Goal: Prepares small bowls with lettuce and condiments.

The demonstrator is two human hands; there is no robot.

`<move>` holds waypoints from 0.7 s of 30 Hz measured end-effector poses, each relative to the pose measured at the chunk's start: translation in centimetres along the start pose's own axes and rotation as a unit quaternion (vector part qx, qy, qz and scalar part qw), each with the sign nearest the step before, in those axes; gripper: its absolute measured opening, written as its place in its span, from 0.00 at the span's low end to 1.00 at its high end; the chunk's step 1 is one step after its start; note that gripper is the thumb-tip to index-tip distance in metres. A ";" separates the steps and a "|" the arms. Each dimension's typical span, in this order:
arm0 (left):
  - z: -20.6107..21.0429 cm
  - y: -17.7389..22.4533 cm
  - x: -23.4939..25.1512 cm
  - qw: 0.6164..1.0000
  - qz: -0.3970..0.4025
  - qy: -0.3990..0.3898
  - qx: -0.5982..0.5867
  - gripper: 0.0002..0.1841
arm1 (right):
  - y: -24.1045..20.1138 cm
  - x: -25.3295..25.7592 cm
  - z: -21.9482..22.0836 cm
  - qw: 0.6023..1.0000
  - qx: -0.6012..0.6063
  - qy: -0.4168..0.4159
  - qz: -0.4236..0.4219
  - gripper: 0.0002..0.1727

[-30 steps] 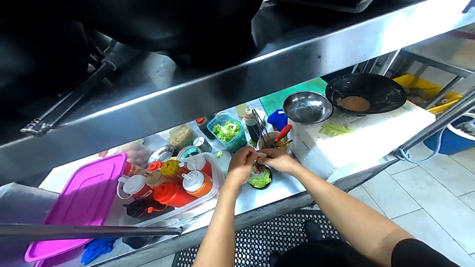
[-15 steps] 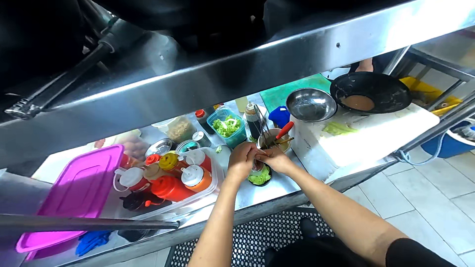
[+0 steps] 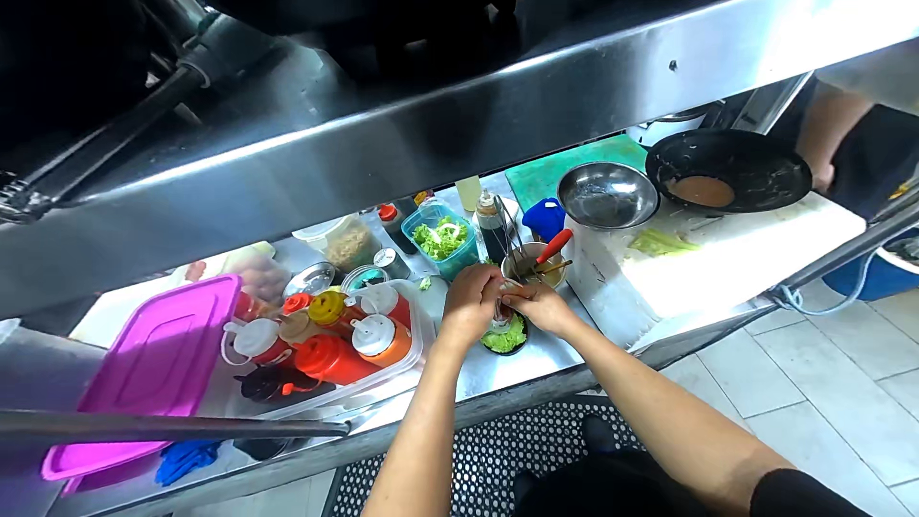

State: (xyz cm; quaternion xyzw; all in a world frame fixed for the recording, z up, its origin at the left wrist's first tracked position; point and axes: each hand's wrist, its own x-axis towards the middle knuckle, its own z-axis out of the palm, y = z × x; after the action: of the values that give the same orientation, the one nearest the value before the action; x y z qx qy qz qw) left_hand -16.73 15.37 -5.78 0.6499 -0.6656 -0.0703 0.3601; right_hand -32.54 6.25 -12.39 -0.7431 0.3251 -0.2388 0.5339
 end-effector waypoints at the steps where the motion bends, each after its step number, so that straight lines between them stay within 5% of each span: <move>1: 0.1 0.0 0.1 1.000 0.002 0.001 0.000 0.10 | 0.1 -0.1 -0.1 1.000 -0.003 0.001 -0.005 0.14; 11: 0.8 -0.6 0.0 0.999 -0.035 0.030 -0.018 0.08 | 1.6 -0.5 0.0 0.999 -0.029 -0.013 -0.006 0.16; 18: 0.0 -0.9 -0.1 0.991 -0.092 -0.030 -0.091 0.07 | 0.5 0.0 1.1 0.998 0.060 -0.037 0.002 0.24; 21: 0.0 -0.8 0.0 0.992 -0.083 -0.048 -0.088 0.07 | 0.5 0.8 1.4 0.995 0.068 -0.070 0.034 0.18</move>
State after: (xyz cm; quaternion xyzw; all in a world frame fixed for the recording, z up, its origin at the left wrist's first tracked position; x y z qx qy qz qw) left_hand -16.02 15.25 -6.21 0.6646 -0.6171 -0.1889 0.3766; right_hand -31.17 6.44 -13.25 -0.7082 0.2955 -0.1895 0.6126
